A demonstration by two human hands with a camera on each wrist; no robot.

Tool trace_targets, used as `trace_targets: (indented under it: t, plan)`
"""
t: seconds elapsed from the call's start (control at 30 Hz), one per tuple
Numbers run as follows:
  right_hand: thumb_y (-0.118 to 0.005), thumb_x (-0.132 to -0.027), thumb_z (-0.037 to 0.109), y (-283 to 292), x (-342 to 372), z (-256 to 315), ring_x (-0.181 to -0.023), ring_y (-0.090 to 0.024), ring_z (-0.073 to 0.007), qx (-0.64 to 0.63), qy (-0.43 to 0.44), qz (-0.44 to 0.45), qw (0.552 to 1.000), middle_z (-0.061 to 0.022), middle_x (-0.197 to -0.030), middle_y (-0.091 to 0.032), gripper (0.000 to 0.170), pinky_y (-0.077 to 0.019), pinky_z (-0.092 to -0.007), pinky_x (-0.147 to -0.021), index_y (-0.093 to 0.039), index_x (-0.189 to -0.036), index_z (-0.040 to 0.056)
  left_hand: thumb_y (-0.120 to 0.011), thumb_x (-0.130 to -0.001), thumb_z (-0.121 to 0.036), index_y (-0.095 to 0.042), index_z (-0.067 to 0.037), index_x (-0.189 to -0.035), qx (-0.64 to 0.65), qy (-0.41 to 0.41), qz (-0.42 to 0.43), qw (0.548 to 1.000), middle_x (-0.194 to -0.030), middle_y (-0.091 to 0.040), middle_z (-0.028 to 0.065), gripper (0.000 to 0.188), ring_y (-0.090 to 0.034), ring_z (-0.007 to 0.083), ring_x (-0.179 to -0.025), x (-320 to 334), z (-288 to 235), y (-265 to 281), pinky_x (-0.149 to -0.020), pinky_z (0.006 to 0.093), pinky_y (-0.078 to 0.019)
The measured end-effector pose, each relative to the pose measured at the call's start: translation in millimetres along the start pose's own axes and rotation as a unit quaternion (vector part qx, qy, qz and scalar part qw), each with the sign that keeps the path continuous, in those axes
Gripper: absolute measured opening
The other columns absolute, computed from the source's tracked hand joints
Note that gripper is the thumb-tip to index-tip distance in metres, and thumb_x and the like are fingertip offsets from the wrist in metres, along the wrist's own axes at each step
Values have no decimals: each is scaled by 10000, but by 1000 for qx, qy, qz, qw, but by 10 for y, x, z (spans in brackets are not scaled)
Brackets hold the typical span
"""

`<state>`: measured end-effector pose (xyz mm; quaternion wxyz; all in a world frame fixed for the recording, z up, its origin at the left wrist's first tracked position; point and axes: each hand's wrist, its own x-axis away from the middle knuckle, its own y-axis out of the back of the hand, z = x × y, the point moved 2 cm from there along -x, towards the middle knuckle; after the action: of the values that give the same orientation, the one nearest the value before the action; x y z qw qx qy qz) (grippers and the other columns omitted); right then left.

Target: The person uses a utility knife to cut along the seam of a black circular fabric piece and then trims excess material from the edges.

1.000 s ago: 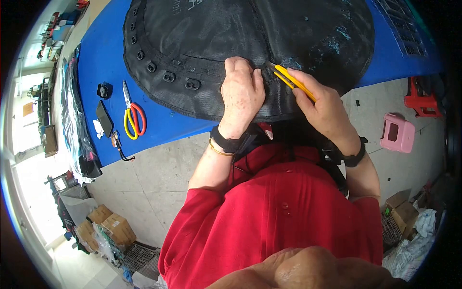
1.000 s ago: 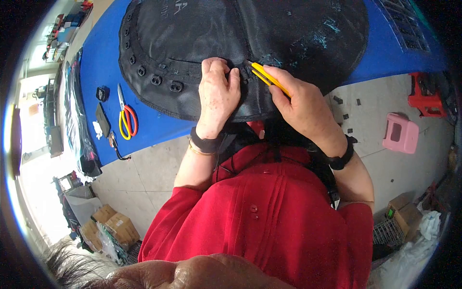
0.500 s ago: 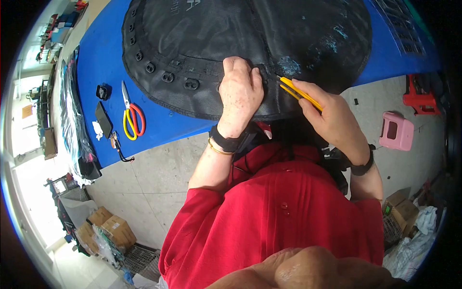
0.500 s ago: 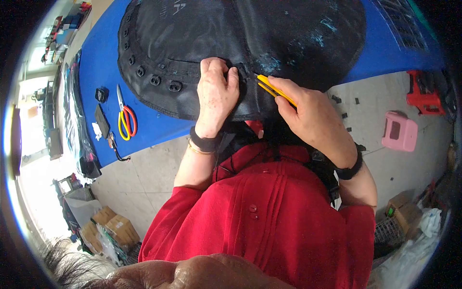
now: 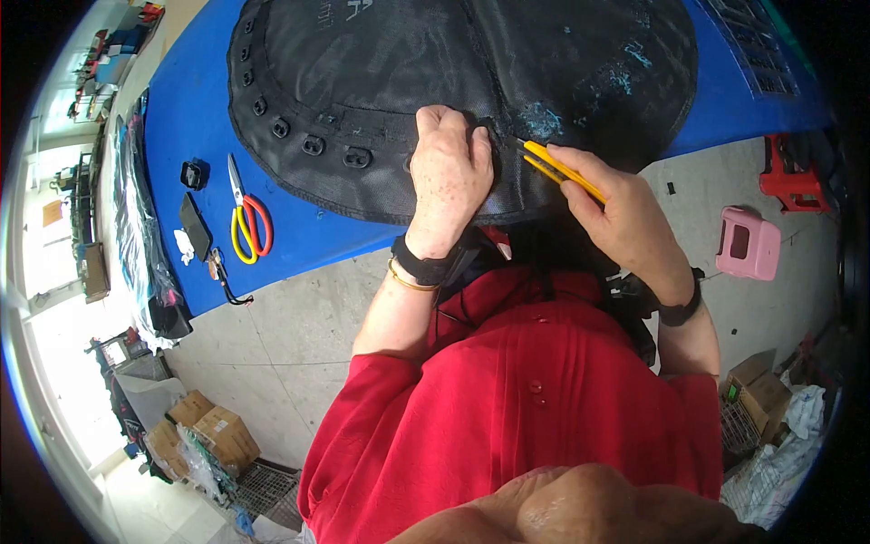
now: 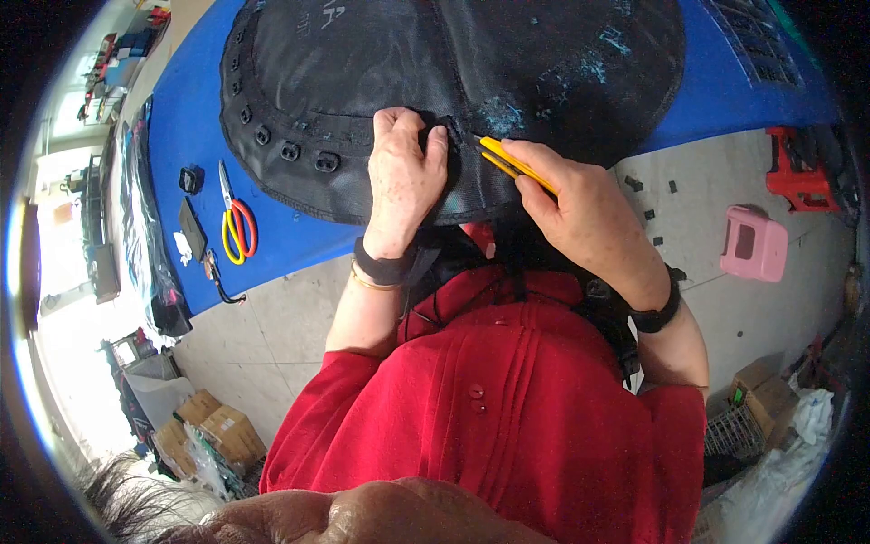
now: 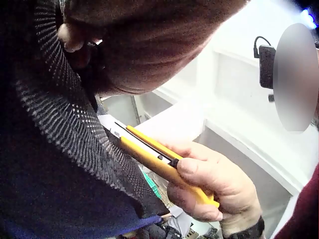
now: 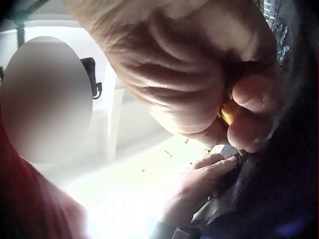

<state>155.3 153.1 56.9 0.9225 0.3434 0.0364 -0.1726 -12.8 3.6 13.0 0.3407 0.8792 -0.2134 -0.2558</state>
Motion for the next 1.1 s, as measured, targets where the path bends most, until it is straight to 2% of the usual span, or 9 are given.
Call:
trace_targets:
  t: [0.27,0.57,0.67,0.87,0.97,1.1]
  plan:
    - [-667,-1021,97,-69,-135,-17,-986,-751,-414,4,7,-33,999,-241,-1129,-754,360,-612,-454,-793,-640,-1375,35,-747,-934,-125,-660,51,-1023,-1,2,0,1000,-1153,-644,251,215,-694,466,-990,3,10,-9,-854,497,-580]
    - [-676,-1015,94,-146,-193,-42,-961,-751,-416,-13,8,-33,999,-256,-1099,-750,365,-611,-458,-767,-639,-1374,41,-740,-937,-120,-663,54,-1024,-5,-4,-3,1000,-1153,-645,256,209,-694,471,-1000,5,31,-16,-862,503,-579]
    - [-677,-1016,95,-126,-168,-18,-952,-752,-417,-17,-33,-9,999,-254,-1080,-750,357,-611,-456,-760,-645,-1369,53,-738,-941,-126,-665,55,-1032,-8,12,4,1000,-1161,-643,253,215,-692,471,-1004,3,0,1,-867,502,-578]
    - [-681,-1019,100,-77,-118,23,-902,-754,-412,-15,-17,-4,1000,-242,-1053,-755,336,-594,-447,-725,-661,-1352,60,-736,-944,-132,-666,56,-1037,-5,2,0,1000,-1162,-643,247,221,-689,467,-1007,1,21,-1,-871,498,-575]
    - [-673,-1026,116,18,-77,51,-853,-750,-407,-22,-54,38,998,-232,-1038,-758,328,-576,-438,-697,-663,-1349,59,-736,-942,-129,-665,55,-1044,-2,11,6,1000,-1158,-642,248,222,-687,464,-1003,4,23,-6,-866,497,-574]
    - [-661,-1035,135,28,-2,35,-815,-744,-401,-5,-47,31,998,-225,-1011,-756,325,-564,-432,-682,-664,-1353,66,-734,-939,-123,-664,54,-1048,-4,-2,-7,1000,-1151,-643,245,219,-687,461,-999,15,43,-8,-862,496,-574]
